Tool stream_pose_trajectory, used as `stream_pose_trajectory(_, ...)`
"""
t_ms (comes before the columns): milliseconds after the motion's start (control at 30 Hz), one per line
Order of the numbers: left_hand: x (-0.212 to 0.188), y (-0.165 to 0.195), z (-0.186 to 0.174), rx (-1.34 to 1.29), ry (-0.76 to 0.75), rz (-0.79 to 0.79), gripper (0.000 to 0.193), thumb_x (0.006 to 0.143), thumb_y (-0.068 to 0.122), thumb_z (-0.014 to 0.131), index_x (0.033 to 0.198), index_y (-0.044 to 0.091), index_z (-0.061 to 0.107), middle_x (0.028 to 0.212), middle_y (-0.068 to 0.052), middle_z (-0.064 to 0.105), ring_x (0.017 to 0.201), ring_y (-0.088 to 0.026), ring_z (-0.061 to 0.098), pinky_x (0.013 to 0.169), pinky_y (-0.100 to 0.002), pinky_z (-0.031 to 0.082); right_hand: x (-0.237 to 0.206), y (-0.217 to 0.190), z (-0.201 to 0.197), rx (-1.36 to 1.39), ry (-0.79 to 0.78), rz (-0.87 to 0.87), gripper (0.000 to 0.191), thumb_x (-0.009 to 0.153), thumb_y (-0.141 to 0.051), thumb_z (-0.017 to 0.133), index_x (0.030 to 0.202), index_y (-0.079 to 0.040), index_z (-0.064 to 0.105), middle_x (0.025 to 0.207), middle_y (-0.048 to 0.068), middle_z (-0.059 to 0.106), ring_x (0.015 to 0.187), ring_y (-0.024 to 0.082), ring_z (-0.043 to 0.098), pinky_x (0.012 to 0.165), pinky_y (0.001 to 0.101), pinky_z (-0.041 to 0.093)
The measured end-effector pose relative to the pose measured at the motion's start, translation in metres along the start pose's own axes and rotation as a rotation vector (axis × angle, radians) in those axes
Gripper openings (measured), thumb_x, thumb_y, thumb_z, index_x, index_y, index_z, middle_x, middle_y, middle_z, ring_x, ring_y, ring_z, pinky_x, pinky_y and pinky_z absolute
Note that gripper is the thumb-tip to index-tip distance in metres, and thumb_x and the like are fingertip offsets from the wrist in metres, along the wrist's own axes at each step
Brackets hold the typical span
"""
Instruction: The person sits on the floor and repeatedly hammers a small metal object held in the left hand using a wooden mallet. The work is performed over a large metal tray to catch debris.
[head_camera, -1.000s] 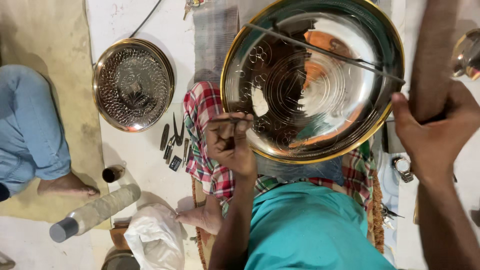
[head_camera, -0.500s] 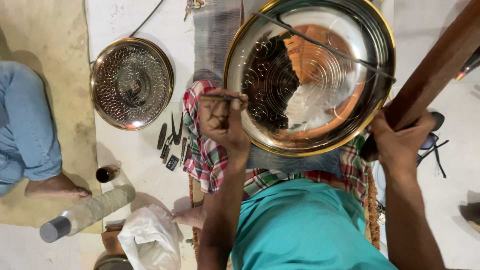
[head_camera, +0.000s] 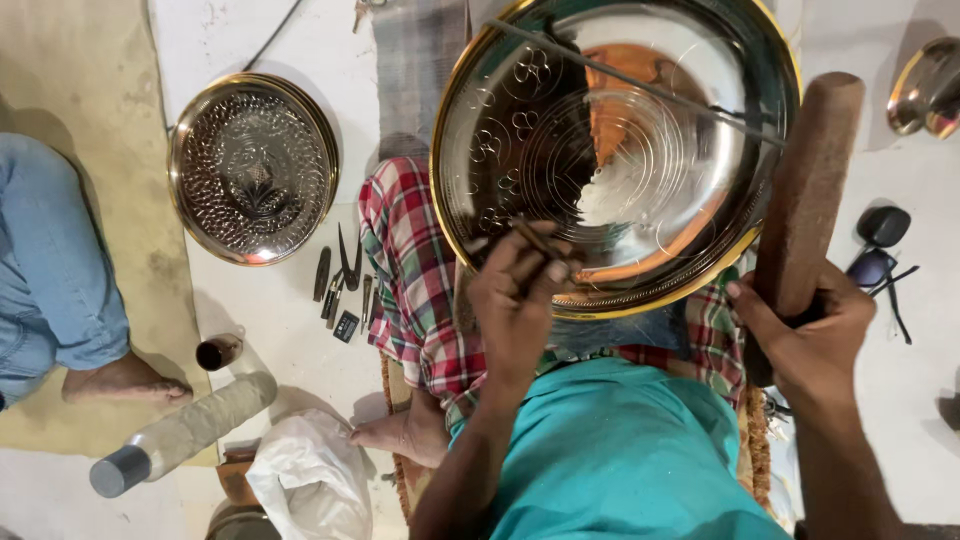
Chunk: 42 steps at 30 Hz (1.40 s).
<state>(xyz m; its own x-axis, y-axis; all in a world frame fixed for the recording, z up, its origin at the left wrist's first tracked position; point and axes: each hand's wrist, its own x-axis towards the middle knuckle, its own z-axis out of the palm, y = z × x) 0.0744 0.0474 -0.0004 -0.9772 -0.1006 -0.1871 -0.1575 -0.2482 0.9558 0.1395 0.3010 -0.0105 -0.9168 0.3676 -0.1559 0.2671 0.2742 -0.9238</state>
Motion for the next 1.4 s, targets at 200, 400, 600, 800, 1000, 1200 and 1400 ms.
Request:
stream_pose_trajectory(200, -0.018, -0.006, 0.014, 0.516, 0.066, 0.222, 0.03, 0.093, -0.015, 0.056, 0.12, -0.005, 0.065, 0.1, -0.016, 0.077, 0.097, -0.022, 0.08, 0.081, -0.03, 0.065, 0.015, -0.064, -0.014, -0.398, -0.19, -0.321, 0.065, 0.071, 0.006, 0.072, 0.136, 0.004, 0.063, 0.103, 0.017, 0.071, 0.086, 0.017, 0.069, 0.072, 0.0324, 0.055)
stream_pose_trajectory(400, -0.025, -0.008, 0.012, 0.606, 0.061, 0.268, 0.037, 0.085, -0.018, 0.054, 0.119, -0.005, 0.061, 0.103, -0.016, 0.076, 0.1, -0.024, 0.08, 0.084, -0.031, 0.066, 0.048, -0.114, -0.006, -0.781, -0.548, -0.277, 0.085, 0.068, -0.002, 0.076, 0.15, -0.019, 0.058, 0.109, 0.01, 0.073, 0.067, 0.019, 0.071, 0.056, 0.0336, 0.057)
stream_pose_trajectory(600, -0.03, -0.007, 0.007, 0.683, 0.045, 0.32, 0.044, 0.076, -0.015, 0.056, 0.118, -0.004, 0.058, 0.102, -0.017, 0.074, 0.095, -0.027, 0.079, 0.079, -0.033, 0.064, 0.071, -0.132, 0.012, -1.023, -0.681, -0.518, 0.087, 0.068, -0.017, 0.074, 0.153, -0.027, 0.055, 0.117, 0.004, 0.072, 0.07, 0.019, 0.069, 0.054, 0.0346, 0.053)
stream_pose_trajectory(800, -0.032, -0.014, 0.01, 0.713, 0.138, 0.311, 0.027, 0.086, -0.013, 0.058, 0.11, 0.001, 0.06, 0.096, -0.013, 0.075, 0.09, -0.024, 0.081, 0.077, -0.032, 0.063, 0.086, -0.164, 0.025, -0.834, -0.79, -0.452, 0.09, 0.065, -0.015, 0.076, 0.151, -0.033, 0.056, 0.121, -0.002, 0.071, 0.065, 0.02, 0.068, 0.053, 0.0397, 0.054)
stream_pose_trajectory(1000, -0.029, -0.008, 0.007, 0.749, 0.09, 0.32, 0.029, 0.077, -0.013, 0.058, 0.103, -0.001, 0.06, 0.094, -0.013, 0.073, 0.087, -0.025, 0.079, 0.077, -0.033, 0.062, 0.09, -0.189, 0.036, -1.104, -0.883, -0.348, 0.094, 0.072, -0.017, 0.073, 0.157, -0.046, 0.043, 0.12, -0.009, 0.066, 0.076, 0.018, 0.066, 0.064, 0.0361, 0.059)
stream_pose_trajectory(1200, -0.023, 0.003, 0.009, 0.768, 0.029, 0.249, 0.032, 0.075, -0.013, 0.061, 0.104, -0.002, 0.062, 0.09, -0.013, 0.073, 0.085, -0.026, 0.078, 0.076, -0.033, 0.06, 0.089, -0.176, 0.032, -0.936, -0.912, -0.242, 0.098, 0.071, -0.018, 0.075, 0.16, -0.045, 0.041, 0.106, -0.004, 0.066, 0.066, 0.017, 0.065, 0.06, 0.0353, 0.057)
stream_pose_trajectory(1400, -0.015, 0.009, 0.003, 0.616, -0.151, 0.167, 0.036, 0.072, -0.015, 0.056, 0.106, -0.002, 0.058, 0.097, -0.014, 0.073, 0.091, -0.021, 0.078, 0.087, -0.03, 0.064, 0.087, -0.148, 0.018, -0.868, -0.817, -0.37, 0.09, 0.073, -0.013, 0.07, 0.156, -0.034, 0.044, 0.105, 0.002, 0.067, 0.065, 0.015, 0.068, 0.055, 0.0312, 0.052)
